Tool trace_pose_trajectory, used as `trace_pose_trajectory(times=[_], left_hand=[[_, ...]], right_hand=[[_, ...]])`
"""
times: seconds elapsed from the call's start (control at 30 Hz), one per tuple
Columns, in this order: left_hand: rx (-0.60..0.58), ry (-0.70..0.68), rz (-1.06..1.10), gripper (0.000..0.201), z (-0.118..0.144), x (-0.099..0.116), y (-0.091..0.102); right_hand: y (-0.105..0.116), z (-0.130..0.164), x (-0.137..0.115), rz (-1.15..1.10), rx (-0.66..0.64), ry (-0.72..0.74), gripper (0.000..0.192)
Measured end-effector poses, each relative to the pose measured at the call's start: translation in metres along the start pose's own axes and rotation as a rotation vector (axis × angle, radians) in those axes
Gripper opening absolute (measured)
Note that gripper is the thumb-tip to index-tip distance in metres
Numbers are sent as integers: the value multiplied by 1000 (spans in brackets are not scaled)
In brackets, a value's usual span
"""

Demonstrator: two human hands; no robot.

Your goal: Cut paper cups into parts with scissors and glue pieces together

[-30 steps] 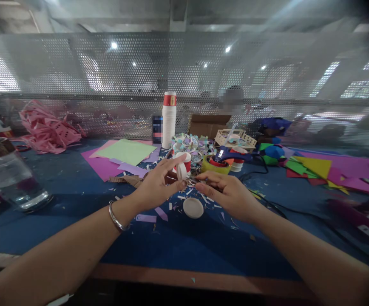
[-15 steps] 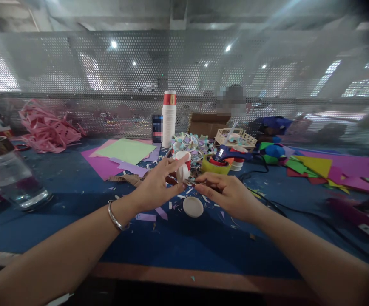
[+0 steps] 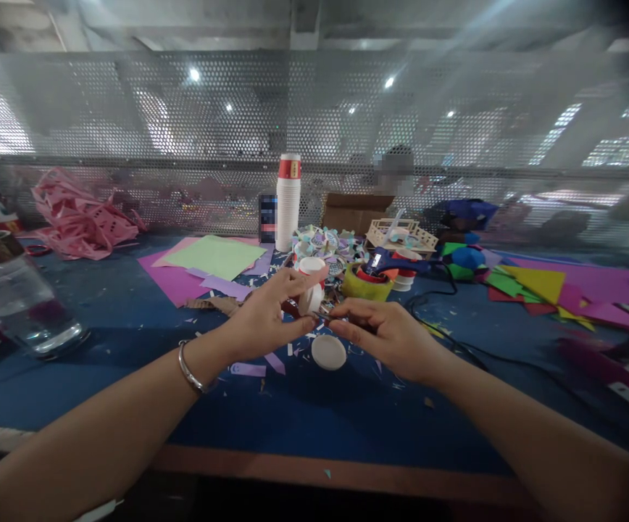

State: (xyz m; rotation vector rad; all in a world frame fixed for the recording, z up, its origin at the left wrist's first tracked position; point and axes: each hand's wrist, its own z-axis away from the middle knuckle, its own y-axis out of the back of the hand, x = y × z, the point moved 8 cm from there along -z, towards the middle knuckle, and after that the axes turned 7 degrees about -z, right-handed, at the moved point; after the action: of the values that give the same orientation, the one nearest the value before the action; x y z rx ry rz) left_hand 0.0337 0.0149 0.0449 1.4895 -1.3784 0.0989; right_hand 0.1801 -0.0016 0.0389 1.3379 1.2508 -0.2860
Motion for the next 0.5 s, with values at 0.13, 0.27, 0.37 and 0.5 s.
trace_pose_trajectory(times=[0.13, 0.27, 0.37, 0.5], left_hand=[[21, -6, -2, 66, -1, -5, -1], [47, 12, 51, 64, -2, -11, -1], [54, -8, 72, 64, -2, -12, -2], [39, -51, 75, 63, -1, -9, -4]], right_hand=[[0, -2, 4, 13, -22, 4, 30], [6, -4, 11, 4, 5, -34, 33], [10, -5, 13, -11, 14, -48, 35], [8, -7, 16, -62, -20, -68, 37]])
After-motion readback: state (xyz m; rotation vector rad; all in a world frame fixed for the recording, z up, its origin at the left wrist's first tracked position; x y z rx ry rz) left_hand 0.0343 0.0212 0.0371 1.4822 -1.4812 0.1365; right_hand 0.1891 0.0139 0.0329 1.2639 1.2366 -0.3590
